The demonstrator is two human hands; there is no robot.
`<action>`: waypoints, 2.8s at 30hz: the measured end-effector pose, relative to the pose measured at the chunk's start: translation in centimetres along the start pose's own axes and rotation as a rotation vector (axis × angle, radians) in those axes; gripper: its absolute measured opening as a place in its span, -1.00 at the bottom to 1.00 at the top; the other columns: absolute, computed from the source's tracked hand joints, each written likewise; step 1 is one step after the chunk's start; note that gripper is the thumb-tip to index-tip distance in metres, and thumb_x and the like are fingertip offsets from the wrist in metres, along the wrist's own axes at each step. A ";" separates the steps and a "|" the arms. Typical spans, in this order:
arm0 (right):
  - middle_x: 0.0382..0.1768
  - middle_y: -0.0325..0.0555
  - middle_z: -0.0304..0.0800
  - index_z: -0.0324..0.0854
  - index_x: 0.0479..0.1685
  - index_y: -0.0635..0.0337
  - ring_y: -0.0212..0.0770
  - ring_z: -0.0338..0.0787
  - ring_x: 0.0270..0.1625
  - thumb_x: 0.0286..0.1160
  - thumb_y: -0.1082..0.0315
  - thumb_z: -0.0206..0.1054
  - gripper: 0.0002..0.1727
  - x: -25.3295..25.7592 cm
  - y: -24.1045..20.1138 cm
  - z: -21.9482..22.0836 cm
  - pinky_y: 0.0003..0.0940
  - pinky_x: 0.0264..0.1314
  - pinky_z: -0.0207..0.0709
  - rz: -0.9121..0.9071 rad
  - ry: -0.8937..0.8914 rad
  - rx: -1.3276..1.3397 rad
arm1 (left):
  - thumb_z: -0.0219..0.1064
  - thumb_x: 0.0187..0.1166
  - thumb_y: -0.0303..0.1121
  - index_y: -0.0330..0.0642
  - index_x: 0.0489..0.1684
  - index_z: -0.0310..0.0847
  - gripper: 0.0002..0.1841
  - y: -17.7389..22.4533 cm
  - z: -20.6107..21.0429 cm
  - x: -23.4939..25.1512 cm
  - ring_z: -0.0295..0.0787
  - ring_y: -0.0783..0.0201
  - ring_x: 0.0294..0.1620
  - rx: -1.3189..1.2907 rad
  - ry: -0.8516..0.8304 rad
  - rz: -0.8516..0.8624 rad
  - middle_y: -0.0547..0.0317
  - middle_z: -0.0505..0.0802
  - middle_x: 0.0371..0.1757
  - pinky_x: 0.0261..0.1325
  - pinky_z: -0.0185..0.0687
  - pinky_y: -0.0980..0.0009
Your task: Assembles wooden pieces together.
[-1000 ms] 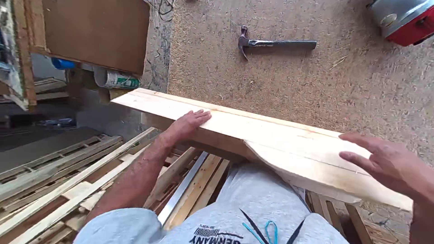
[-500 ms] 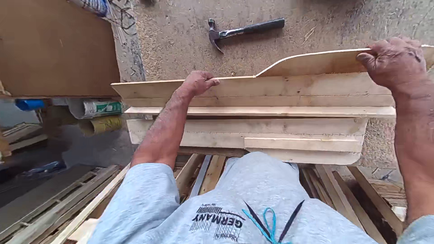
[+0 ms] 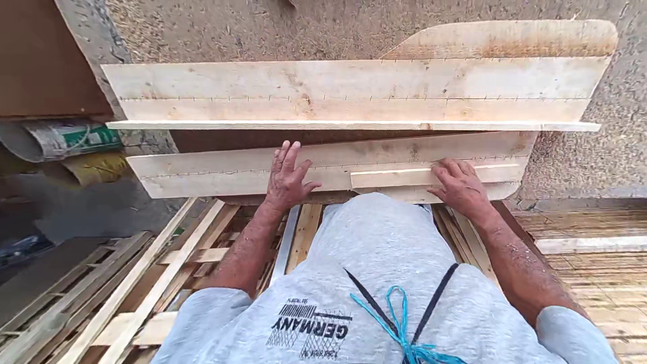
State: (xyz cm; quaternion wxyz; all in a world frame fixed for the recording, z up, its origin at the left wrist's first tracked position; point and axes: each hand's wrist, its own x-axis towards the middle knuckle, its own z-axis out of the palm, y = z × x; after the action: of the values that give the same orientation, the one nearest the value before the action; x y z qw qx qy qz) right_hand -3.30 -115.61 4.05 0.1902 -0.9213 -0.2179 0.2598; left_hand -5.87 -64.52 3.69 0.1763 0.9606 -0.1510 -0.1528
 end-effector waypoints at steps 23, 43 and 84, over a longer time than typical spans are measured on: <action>0.13 0.32 0.74 0.49 0.38 0.24 0.36 0.79 -0.01 0.43 0.39 0.36 -0.52 -8.8 -1.8 1.5 0.23 -0.10 0.62 0.023 0.174 -0.300 | 0.73 -0.39 0.38 0.25 0.88 0.09 0.44 -0.9 -3.5 3.8 0.20 -0.51 0.71 0.245 -0.570 0.083 -0.48 0.18 0.80 0.51 0.33 -0.40; -0.26 0.21 0.73 0.61 0.24 0.23 0.28 0.81 -0.27 0.31 0.39 0.40 -0.56 -4.1 -4.2 -16.5 0.21 -0.40 0.58 0.041 0.206 -0.303 | 0.15 0.68 0.17 -0.24 -0.13 0.75 -0.43 -2.9 -9.9 -0.3 0.92 -0.21 -0.18 0.287 0.163 0.111 -0.19 0.92 -0.18 -0.18 0.75 -0.17; 0.07 0.42 0.75 0.59 0.27 0.25 0.43 0.75 0.21 0.62 -0.55 -0.34 0.02 -5.8 18.6 -20.3 0.58 0.15 0.47 1.172 0.189 0.142 | -0.22 0.34 0.73 -0.07 -0.67 0.53 -0.05 -0.3 -11.0 16.9 0.51 0.10 -0.77 -0.059 -0.428 0.002 0.12 0.53 -0.80 -0.69 0.34 -0.05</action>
State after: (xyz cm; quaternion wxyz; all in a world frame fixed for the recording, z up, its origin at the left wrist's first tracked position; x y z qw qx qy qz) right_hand 9.27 -138.78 13.84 0.0950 -0.8921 0.3624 0.2525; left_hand 13.38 -66.87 9.36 0.1687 0.9004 -0.1816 -0.3575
